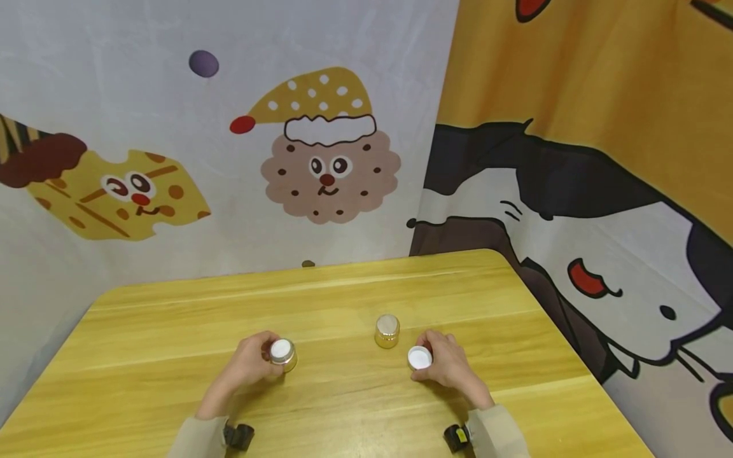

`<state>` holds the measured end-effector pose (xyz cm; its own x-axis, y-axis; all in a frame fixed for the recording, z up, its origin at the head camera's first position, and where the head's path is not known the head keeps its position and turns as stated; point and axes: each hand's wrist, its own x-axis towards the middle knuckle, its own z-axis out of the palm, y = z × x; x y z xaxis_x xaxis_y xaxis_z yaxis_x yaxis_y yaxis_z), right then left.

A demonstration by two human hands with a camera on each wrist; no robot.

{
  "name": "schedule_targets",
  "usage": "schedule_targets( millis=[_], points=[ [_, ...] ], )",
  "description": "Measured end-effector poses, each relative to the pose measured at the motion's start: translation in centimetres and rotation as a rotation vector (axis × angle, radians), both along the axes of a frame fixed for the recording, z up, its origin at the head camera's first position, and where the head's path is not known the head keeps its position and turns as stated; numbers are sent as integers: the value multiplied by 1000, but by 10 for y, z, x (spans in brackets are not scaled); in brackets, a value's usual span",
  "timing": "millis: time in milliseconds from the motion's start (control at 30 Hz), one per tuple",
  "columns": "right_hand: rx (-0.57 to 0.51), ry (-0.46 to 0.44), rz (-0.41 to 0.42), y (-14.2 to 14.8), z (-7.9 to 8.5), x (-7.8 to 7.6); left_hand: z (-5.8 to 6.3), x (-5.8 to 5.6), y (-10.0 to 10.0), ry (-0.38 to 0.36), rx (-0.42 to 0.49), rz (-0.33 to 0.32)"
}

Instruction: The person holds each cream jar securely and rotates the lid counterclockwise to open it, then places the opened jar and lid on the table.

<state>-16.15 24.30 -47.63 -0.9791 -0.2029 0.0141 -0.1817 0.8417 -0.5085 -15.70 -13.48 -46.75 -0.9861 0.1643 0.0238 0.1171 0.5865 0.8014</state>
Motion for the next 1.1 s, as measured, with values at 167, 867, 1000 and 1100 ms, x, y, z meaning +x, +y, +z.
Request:
schedule_targets(
  millis=[167, 867, 1000, 1100],
  points=[
    [-2, 1, 6, 0, 1, 1, 2, 1, 1, -19, -5, -13],
    [-6, 20, 22, 2, 1, 1, 11, -13, 24, 204, 127, -37],
    [-6, 19, 20, 2, -1, 0, 13, -17, 35, 224, 211, -51],
    [-9, 12, 12, 2, -1, 0, 13, -20, 44, 224, 246, -58]
  ],
)
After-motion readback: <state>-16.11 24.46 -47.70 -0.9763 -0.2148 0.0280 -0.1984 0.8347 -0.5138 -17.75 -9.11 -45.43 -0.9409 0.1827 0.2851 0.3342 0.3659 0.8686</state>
